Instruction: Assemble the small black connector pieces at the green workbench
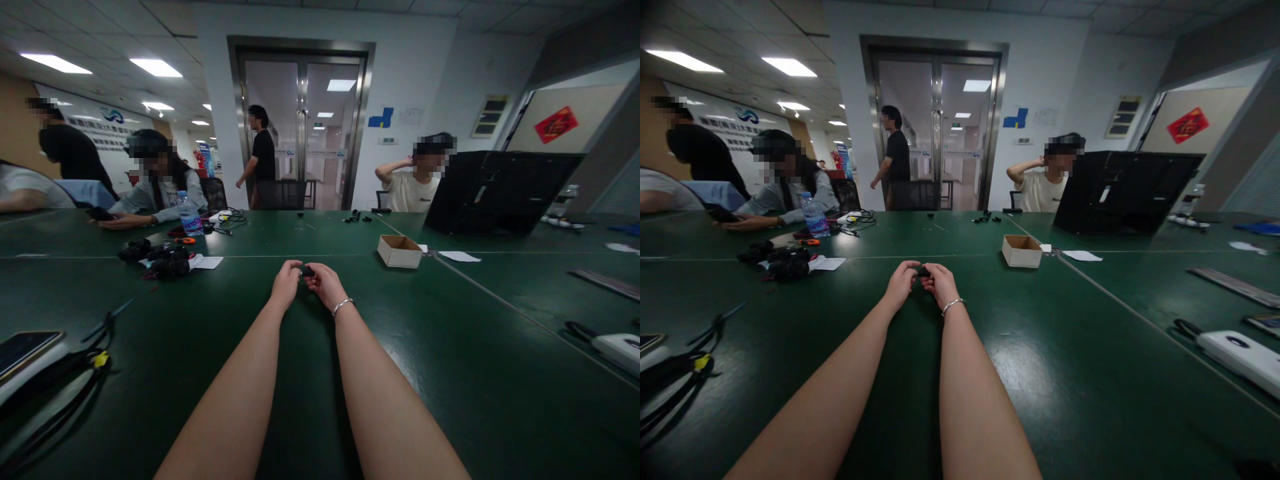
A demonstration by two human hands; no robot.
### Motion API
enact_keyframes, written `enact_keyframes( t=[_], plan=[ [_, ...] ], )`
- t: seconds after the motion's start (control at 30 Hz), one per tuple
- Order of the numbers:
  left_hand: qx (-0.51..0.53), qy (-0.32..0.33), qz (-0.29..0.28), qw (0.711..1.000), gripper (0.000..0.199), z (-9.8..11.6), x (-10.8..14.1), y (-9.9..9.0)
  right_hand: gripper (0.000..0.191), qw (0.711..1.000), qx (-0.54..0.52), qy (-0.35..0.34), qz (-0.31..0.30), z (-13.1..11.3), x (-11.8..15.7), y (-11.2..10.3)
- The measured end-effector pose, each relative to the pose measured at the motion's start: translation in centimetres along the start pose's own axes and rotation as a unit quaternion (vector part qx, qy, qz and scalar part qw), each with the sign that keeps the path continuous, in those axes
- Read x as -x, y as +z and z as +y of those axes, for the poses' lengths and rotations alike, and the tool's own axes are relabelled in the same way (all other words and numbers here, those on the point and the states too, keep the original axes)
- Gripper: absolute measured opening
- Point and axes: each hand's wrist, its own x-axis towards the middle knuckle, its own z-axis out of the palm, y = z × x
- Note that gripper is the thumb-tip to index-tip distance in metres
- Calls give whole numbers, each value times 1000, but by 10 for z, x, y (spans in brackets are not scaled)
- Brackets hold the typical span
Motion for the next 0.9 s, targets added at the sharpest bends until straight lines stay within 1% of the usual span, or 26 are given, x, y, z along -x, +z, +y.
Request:
enact_keyframes(
  t=[0.1, 0.23, 0.37, 0.53, 0.67, 0.8, 0.9],
  plan=[
    [20, -12, -13, 1000, 29, 1, 0, 0, 13, 1000, 0, 3, 4, 0, 0, 0],
    [48, 2, -33, 998, 24, 1, 0, 0, 11, 1000, -3, 5, 1, 1, -1, 0],
    [45, 2, -20, 999, 28, 1, 0, 1, 8, 1000, -4, 6, 6, 1, -1, 1],
    [60, -3, -22, 998, 25, 3, -1, 1, 11, 1000, 4, 1, -18, 1, 0, 1],
    [53, -25, -20, 998, 28, 7, 0, 0, 11, 1000, 6, 1, -10, 1, -1, 1],
    [66, -16, -23, 997, 23, 9, 1, 0, 10, 1000, 7, 1, -7, 1, -1, 1],
    [63, -25, -22, 997, 24, 9, 1, 1, 12, 1000, 4, 0, 2, 1, -1, 1]
  ],
)
